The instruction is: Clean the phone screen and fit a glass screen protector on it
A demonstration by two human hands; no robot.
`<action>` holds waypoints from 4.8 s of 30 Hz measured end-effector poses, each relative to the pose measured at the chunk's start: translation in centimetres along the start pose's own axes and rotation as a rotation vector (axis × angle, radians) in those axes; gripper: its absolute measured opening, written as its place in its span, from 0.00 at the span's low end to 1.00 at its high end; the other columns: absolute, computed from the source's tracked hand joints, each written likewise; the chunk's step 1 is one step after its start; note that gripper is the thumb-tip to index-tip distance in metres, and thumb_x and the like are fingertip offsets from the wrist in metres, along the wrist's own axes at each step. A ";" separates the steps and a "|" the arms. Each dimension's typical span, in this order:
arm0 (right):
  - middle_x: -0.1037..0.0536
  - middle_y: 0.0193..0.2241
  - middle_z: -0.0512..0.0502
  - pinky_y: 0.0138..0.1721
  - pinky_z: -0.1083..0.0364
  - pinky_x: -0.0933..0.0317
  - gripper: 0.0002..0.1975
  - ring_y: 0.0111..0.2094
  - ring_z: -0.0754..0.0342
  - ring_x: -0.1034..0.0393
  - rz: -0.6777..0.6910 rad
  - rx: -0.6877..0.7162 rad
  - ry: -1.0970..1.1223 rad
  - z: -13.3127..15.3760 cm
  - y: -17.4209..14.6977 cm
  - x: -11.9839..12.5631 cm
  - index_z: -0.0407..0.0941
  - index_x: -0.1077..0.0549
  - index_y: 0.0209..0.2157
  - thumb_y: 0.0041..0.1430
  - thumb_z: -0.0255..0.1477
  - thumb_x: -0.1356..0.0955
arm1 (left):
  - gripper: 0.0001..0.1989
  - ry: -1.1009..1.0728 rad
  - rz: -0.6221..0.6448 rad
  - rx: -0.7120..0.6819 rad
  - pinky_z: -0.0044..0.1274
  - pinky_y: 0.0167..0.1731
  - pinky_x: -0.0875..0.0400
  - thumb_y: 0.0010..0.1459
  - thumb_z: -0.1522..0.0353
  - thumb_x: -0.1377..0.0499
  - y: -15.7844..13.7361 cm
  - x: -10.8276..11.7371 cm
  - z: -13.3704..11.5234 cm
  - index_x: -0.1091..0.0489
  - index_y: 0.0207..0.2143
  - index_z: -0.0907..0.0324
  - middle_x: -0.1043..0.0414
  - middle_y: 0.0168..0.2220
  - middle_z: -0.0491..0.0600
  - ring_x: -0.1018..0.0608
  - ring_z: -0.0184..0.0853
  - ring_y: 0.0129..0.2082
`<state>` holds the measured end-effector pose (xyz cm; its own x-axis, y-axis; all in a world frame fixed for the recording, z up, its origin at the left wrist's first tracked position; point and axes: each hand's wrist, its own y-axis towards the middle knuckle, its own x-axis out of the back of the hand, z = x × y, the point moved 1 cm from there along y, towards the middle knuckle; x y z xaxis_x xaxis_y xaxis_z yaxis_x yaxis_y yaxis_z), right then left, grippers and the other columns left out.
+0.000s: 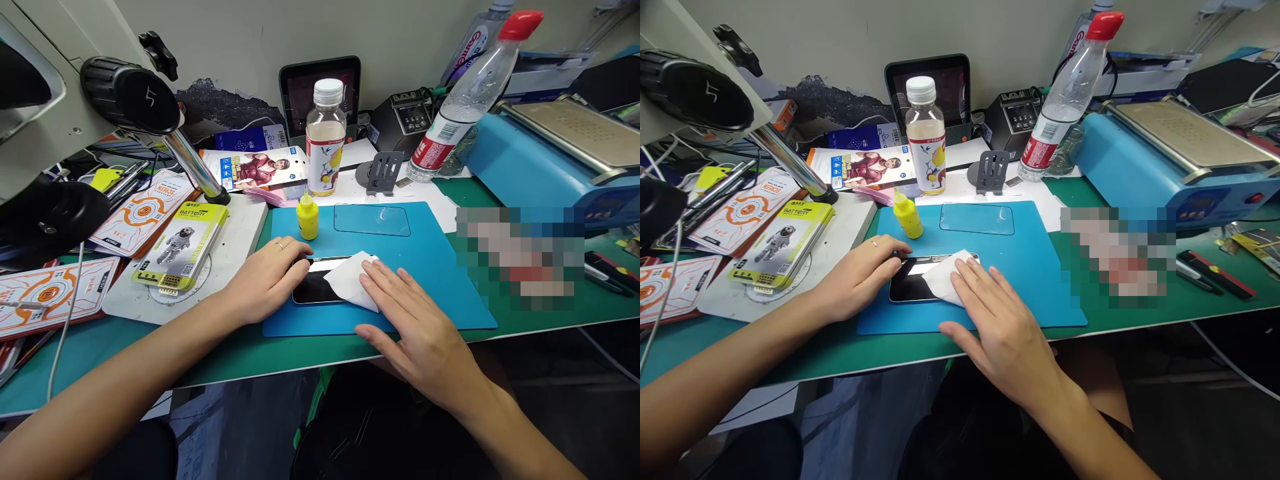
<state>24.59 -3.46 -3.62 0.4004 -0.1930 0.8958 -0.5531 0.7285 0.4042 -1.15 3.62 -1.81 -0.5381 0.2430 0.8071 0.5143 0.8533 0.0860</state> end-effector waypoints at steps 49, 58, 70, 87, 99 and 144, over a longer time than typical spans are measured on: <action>0.45 0.70 0.17 0.73 0.39 0.53 0.56 0.73 0.30 0.53 0.291 -0.215 -0.069 7.1 7.2 -4.6 0.21 0.44 0.69 0.64 0.61 0.42 | 0.24 -0.073 -0.113 0.018 0.36 0.52 0.32 0.70 0.65 0.60 -0.1 0.1 0.8 0.32 0.58 0.64 0.28 0.47 0.54 0.28 0.42 0.48; 0.41 0.70 0.20 0.72 0.42 0.49 0.56 0.72 0.33 0.47 0.218 -0.076 -0.052 8.0 5.8 -5.2 0.23 0.42 0.69 0.61 0.61 0.38 | 0.23 -0.078 -0.116 0.012 0.36 0.52 0.32 0.70 0.65 0.60 -0.1 0.1 0.6 0.31 0.56 0.63 0.28 0.46 0.53 0.28 0.42 0.47; 0.40 0.70 0.25 0.69 0.41 0.42 0.49 0.71 0.36 0.43 0.206 0.043 -0.070 6.3 1.7 -3.0 0.27 0.39 0.68 0.66 0.57 0.40 | 0.19 -0.007 -0.015 0.009 0.37 0.56 0.34 0.70 0.65 0.56 -0.1 0.0 0.2 0.30 0.54 0.60 0.28 0.52 0.54 0.28 0.43 0.53; 0.38 0.70 0.23 0.66 0.38 0.39 0.42 0.71 0.36 0.42 0.170 -0.008 -0.300 2.0 -3.4 0.0 0.28 0.41 0.70 0.72 0.51 0.44 | 0.34 0.170 0.103 -0.172 0.43 0.56 0.30 0.58 0.50 0.35 -0.3 0.1 -0.3 0.35 0.59 0.60 0.30 0.57 0.59 0.28 0.50 0.53; 0.34 0.65 0.16 0.64 0.36 0.38 0.50 0.66 0.30 0.35 0.135 -0.054 -0.276 5.5 -0.1 -1.5 0.22 0.33 0.63 0.68 0.58 0.44 | 0.37 0.159 0.115 -0.172 0.44 0.58 0.31 0.58 0.54 0.35 -0.2 -0.1 -0.4 0.39 0.63 0.64 0.31 0.59 0.61 0.28 0.50 0.55; 0.43 0.70 0.17 0.73 0.41 0.53 0.55 0.73 0.32 0.49 0.233 -0.119 -0.017 8.3 7.4 -5.4 0.21 0.44 0.69 0.64 0.59 0.39 | 0.26 -0.148 -0.089 -0.027 0.38 0.56 0.31 0.69 0.64 0.59 -0.1 0.2 0.9 0.33 0.61 0.61 0.25 0.57 0.54 0.27 0.44 0.54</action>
<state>12.26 -2.43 -3.93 0.2593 -0.0214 0.9655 -0.5384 0.8268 0.1630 -1.88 3.99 -2.20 -0.6736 0.2340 0.7011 0.4767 0.8624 0.1702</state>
